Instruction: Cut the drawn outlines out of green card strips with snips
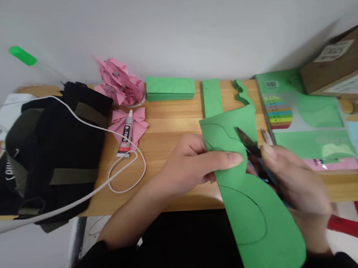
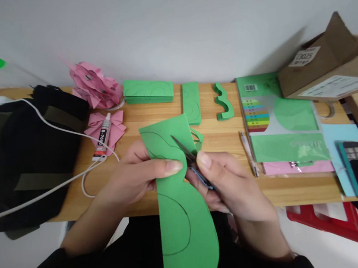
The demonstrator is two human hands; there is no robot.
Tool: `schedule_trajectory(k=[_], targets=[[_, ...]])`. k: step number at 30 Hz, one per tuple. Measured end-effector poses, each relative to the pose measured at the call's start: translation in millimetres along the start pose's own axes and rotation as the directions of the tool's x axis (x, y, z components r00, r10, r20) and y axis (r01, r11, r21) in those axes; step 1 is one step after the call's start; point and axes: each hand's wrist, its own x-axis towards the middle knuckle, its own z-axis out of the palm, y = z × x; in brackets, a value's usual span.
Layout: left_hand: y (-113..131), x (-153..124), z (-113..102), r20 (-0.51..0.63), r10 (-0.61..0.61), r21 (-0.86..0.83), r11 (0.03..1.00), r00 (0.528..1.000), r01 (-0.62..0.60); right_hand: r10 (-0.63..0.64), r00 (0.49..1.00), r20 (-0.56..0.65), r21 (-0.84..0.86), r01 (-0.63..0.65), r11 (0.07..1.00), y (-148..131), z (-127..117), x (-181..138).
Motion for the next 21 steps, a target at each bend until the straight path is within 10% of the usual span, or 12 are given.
schedule_trajectory(k=[21], targets=[[-1,0,-1,-0.006,-0.011,-0.016,1.000,1.000,0.011,0.051,0.993,0.107,0.006,-0.052,0.999,0,-8,4]])
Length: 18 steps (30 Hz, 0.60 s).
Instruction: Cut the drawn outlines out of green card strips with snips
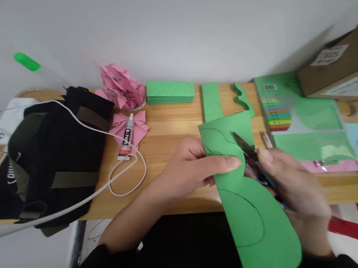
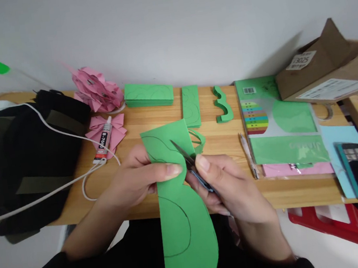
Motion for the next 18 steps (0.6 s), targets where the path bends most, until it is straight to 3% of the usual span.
schedule_trajectory(k=[3,11,18], targets=[[1,0,0,0.015,-0.011,0.026,1.000,1.000,0.011,-0.002,0.999,0.054,-0.012,0.003,1.000,-1,-2,0],[3,-1,2,0.033,0.011,0.070,0.997,0.999,-0.013,-0.070,0.998,0.005,-0.003,0.070,0.998,-6,6,-5],[9,-8,9,0.084,0.064,0.099,0.992,0.994,-0.072,-0.125,0.979,0.160,-0.072,0.138,0.988,-13,5,-8]])
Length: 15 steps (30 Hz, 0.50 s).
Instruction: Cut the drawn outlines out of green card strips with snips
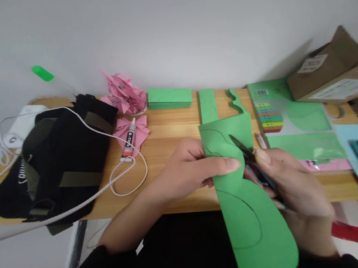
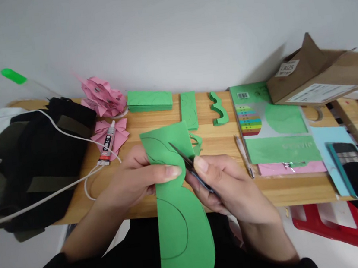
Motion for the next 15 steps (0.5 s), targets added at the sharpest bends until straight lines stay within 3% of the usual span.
schedule_trajectory(k=[6,11,15], targets=[[3,-8,9,-0.004,-0.012,-0.002,1.000,1.000,0.012,0.036,0.995,-0.088,-0.019,-0.038,0.999,-3,7,-16],[7,-15,14,0.046,-0.008,0.033,0.999,0.999,0.006,0.005,1.000,0.004,-0.044,-0.005,0.999,2,6,-28],[7,-22,19,0.095,-0.001,0.117,0.993,0.995,-0.010,-0.026,1.000,-0.013,-0.047,0.026,0.999,6,11,-33]])
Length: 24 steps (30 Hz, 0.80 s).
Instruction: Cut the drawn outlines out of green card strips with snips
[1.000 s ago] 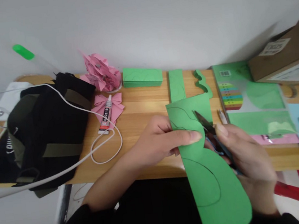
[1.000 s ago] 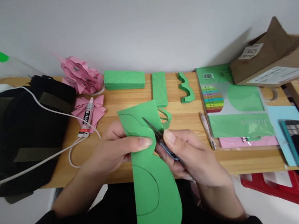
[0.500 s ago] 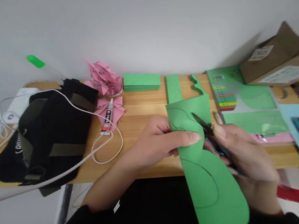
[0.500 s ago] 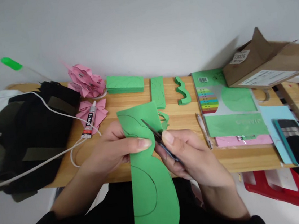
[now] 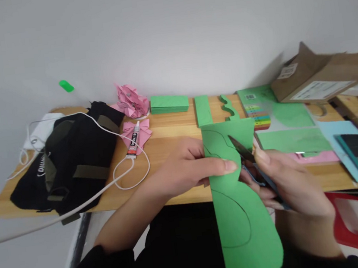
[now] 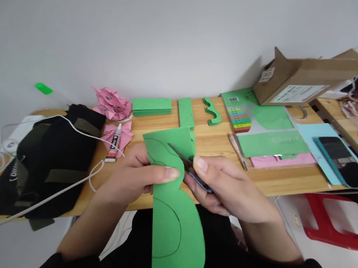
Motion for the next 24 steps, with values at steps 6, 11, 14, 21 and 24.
schedule_trajectory(k=[6,11,14,21,24], targets=[[-1,-9,8,-0.045,0.097,0.153,0.984,0.994,-0.089,0.045,0.998,0.039,-0.012,-0.044,0.999,10,-4,-13],[0,-14,5,-0.066,0.106,0.318,0.945,0.992,-0.080,-0.058,0.997,0.060,0.011,0.057,0.998,18,-35,-31],[1,-15,7,-0.024,0.117,0.427,0.899,0.993,-0.095,-0.404,0.915,-0.001,0.040,0.404,0.914,14,-39,-31],[-1,-16,18,0.157,0.110,0.594,0.783,0.981,-0.183,-0.706,0.674,-0.217,-0.468,0.563,0.682,3,2,-12],[1,-17,19,0.202,0.083,0.630,0.752,0.976,-0.194,-0.752,0.622,-0.220,-0.572,0.542,0.616,2,8,-10]])
